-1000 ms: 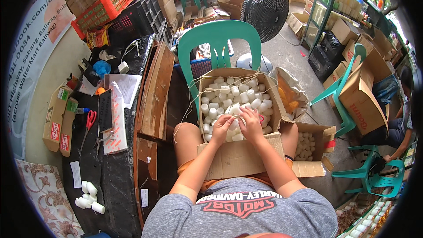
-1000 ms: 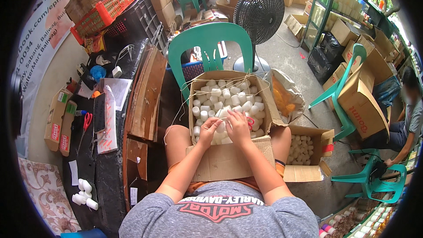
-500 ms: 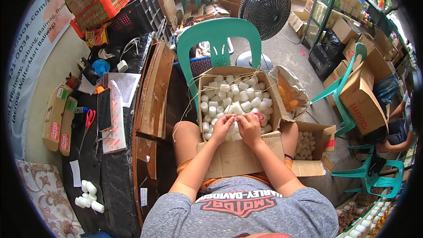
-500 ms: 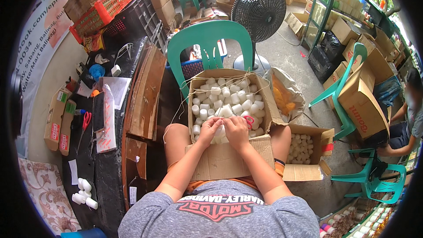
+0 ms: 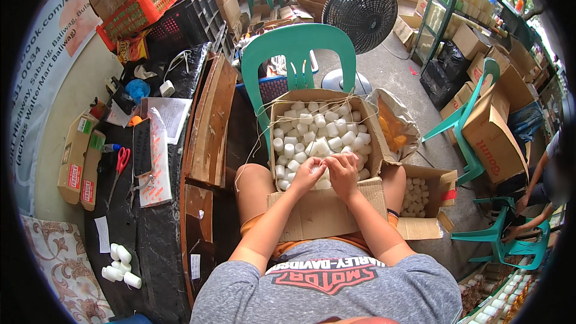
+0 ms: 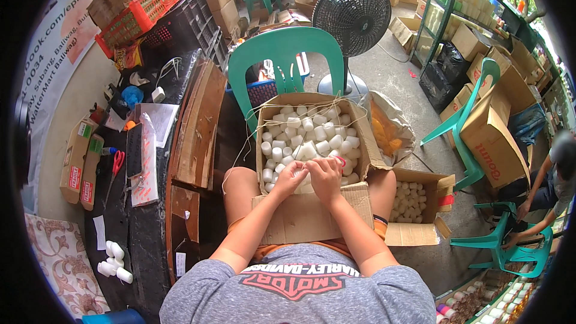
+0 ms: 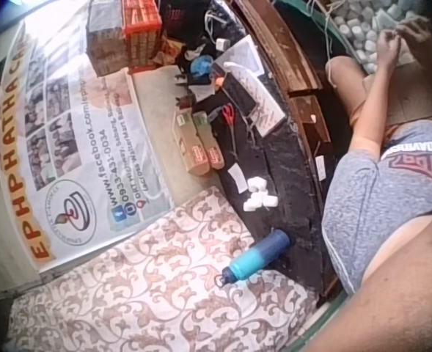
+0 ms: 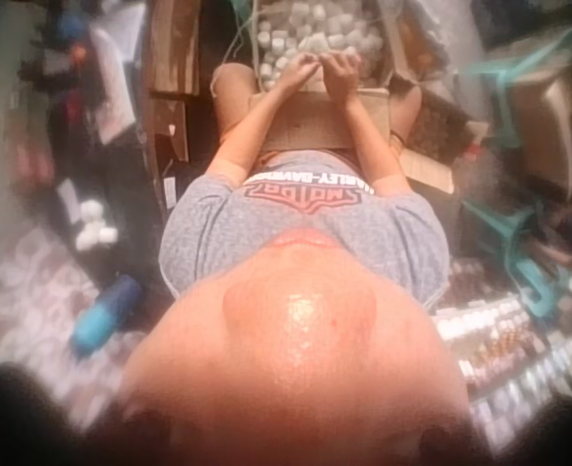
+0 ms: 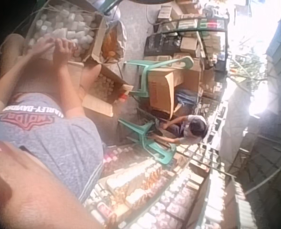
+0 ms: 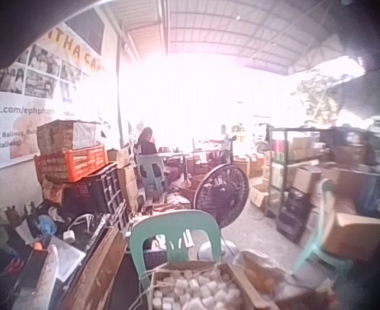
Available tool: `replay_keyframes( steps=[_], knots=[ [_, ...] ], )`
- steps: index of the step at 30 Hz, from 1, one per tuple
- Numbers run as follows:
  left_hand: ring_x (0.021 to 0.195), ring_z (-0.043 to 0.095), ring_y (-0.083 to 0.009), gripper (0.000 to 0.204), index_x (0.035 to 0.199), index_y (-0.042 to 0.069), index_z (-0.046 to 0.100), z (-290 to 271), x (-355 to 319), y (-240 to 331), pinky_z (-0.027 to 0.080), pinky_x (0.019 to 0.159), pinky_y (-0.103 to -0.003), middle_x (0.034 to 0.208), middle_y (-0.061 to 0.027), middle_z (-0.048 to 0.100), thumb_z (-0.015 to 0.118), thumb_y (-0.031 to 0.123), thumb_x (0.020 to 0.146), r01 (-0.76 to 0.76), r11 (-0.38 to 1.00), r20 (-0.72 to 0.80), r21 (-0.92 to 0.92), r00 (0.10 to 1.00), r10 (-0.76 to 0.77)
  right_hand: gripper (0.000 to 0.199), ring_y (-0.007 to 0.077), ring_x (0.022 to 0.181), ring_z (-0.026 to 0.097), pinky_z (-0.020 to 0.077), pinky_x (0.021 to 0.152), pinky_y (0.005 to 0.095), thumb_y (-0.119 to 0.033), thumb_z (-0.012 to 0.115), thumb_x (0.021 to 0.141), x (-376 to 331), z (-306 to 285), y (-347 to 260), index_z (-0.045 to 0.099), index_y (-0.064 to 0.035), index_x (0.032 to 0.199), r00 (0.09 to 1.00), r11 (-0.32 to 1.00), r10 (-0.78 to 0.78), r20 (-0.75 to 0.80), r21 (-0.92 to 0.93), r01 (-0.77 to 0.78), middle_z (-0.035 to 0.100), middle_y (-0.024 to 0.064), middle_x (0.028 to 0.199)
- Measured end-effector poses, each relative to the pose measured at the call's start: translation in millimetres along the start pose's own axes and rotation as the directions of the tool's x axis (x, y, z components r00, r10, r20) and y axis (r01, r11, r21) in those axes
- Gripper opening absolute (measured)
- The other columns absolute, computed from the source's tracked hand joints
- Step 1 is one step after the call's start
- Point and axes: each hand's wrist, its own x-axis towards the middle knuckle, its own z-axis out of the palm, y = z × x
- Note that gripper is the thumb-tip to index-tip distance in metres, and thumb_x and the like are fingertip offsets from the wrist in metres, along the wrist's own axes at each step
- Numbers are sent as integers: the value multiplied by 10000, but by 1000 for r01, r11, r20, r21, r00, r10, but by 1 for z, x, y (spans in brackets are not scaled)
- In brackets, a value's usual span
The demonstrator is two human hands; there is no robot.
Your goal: The person sits with a box of white cylindrical objects on their lap and repeatedly picks up two pieces, joining them together by hand. They place the assembled pairs onto a nearby table. The task continues throughout the clip with the same repetitive joining action.
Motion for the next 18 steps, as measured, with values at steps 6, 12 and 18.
replay_keyframes(
  steps=[6,12,18],
  knots=[
    [858,569,-118,211,971,14,567,0,0,4,451,775,-277,909,-43,615,553,215,908,29,999,64,27,997,-31,141,154,940,494,292,936,428,-134,652,725,3,1,-3,595,-195,838,987,973,140,-81,-174,-153,552,-54,932],
    [854,516,-84,208,928,52,560,-6,6,-21,397,801,-228,883,-9,585,456,230,950,166,904,-27,-393,981,-191,152,149,983,473,278,936,433,-198,662,732,-4,1,-7,608,-216,873,999,993,-18,51,-118,24,525,-57,946],
    [819,507,-73,213,954,43,524,-2,3,-12,405,766,-222,877,-2,573,437,237,961,190,908,57,-373,982,-182,164,222,1008,467,316,909,411,-222,661,760,-5,12,12,698,-164,908,948,976,156,277,105,-191,583,-17,1032]
  ],
)
